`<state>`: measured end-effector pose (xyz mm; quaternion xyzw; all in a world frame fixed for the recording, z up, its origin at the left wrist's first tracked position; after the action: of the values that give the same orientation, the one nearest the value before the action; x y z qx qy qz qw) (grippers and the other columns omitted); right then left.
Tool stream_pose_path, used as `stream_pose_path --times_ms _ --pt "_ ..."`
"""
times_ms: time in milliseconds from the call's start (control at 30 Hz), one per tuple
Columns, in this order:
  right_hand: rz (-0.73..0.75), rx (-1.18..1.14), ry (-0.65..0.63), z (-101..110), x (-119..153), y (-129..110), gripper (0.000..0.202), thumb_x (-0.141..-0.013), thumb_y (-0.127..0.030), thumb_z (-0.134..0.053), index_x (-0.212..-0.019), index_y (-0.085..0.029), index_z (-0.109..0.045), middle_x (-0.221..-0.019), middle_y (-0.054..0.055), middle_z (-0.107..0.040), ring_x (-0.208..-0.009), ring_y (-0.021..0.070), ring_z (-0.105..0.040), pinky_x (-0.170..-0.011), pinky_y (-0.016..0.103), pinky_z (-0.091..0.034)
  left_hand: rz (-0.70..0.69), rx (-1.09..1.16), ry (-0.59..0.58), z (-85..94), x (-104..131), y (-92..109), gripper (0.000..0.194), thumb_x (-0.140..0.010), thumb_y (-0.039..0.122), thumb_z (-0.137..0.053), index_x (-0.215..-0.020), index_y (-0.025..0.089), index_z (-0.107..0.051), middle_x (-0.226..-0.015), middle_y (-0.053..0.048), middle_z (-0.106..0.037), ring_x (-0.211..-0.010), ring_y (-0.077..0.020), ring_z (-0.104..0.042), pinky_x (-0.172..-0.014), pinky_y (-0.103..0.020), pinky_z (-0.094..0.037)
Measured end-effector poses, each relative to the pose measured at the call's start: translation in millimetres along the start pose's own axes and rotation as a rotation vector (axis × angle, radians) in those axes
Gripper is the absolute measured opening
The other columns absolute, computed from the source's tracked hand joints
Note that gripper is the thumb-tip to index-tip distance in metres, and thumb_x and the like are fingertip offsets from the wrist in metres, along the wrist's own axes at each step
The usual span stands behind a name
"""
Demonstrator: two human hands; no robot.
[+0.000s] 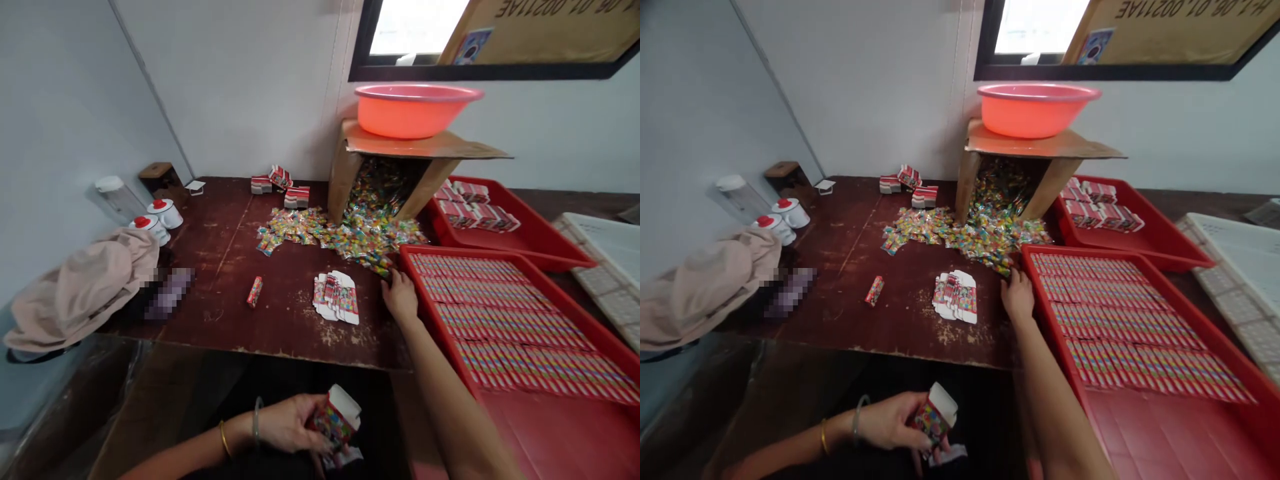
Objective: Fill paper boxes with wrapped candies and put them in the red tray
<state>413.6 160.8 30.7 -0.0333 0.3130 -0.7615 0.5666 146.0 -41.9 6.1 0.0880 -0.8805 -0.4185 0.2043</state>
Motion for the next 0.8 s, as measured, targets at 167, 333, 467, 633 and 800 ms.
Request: stream_pose_path --times_ms 167,333,467,633,800 --pt "-0.034 0.074 0.083 -15.3 41.4 21.9 0.052 -0.088 -0.034 -0.039 -0.128 -0.001 -0.044 -0.126 0.03 -0.049 -0.118 0.0386 -0.044 -0.098 0.056 -0.034 -0.058 0.038 0.214 36.2 5.4 8.2 0.048 -0.066 0.035 -0.077 -0.104 0.014 -0.057 -0.085 -0.007 -0.067 -0.076 -0.0171 -0.065 -0.06 -0.027 -0.052" --pt "0.055 0.137 0.128 -6.9 155.1 7.0 0.049 -0.089 -0.044 -0.043 -0.121 -0.008 -0.051 -0.126 0.024 -0.049 -0.118 0.036 -0.044 -0.099 0.054 -0.036 -0.011 -0.007 0.349 66.8 6.5 11.5 0.046 -0.065 0.03 -0.077 -0.101 0.011 -0.056 -0.082 -0.008 -0.069 -0.067 -0.0153 -0.065 -0.058 -0.025 -0.052" --pt "0.128 0.027 -0.048 0.2 206.1 -3.3 0.038 -0.089 -0.039 -0.045 -0.119 -0.018 -0.055 -0.127 0.017 -0.051 -0.12 0.0342 -0.044 -0.1 0.056 -0.034 -0.023 0.034 0.408 71.1 -5.8 14.3 0.047 -0.063 0.029 -0.077 -0.101 0.013 -0.054 -0.084 -0.007 -0.067 -0.07 -0.0149 -0.064 -0.058 -0.026 -0.054" --pt "-0.015 -0.475 -0.24 31.9 201.7 -29.5 0.025 -0.089 -0.036 -0.045 -0.106 -0.023 -0.059 -0.104 0.009 -0.062 -0.092 0.0232 -0.061 -0.079 0.039 -0.051 -0.043 0.072 0.417 66.4 -14.6 9.9 0.045 -0.062 0.031 -0.077 -0.095 0.014 -0.051 -0.079 -0.004 -0.063 -0.065 -0.0131 -0.062 -0.052 -0.024 -0.052" --pt "0.101 -0.633 -0.54 41.5 177.0 -106.7 0.017 -0.085 -0.036 -0.057 -0.091 -0.021 -0.059 -0.085 0.004 -0.065 -0.076 0.0175 -0.061 -0.071 0.029 -0.05 0.002 -0.11 0.4 61.0 -6.9 4.4 0.046 -0.062 0.03 -0.076 -0.098 0.012 -0.054 -0.071 -0.001 -0.06 -0.057 -0.0104 -0.058 -0.047 -0.021 -0.048"
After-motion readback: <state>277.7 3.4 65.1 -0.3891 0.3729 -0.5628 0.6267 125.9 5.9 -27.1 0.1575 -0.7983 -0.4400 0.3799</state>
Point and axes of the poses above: each hand's wrist, its own x-axis away from the middle knuckle, its own z-axis out of the back of the hand, y = z × x, the point moved 7 cm from there along -x, towards the middle knuckle
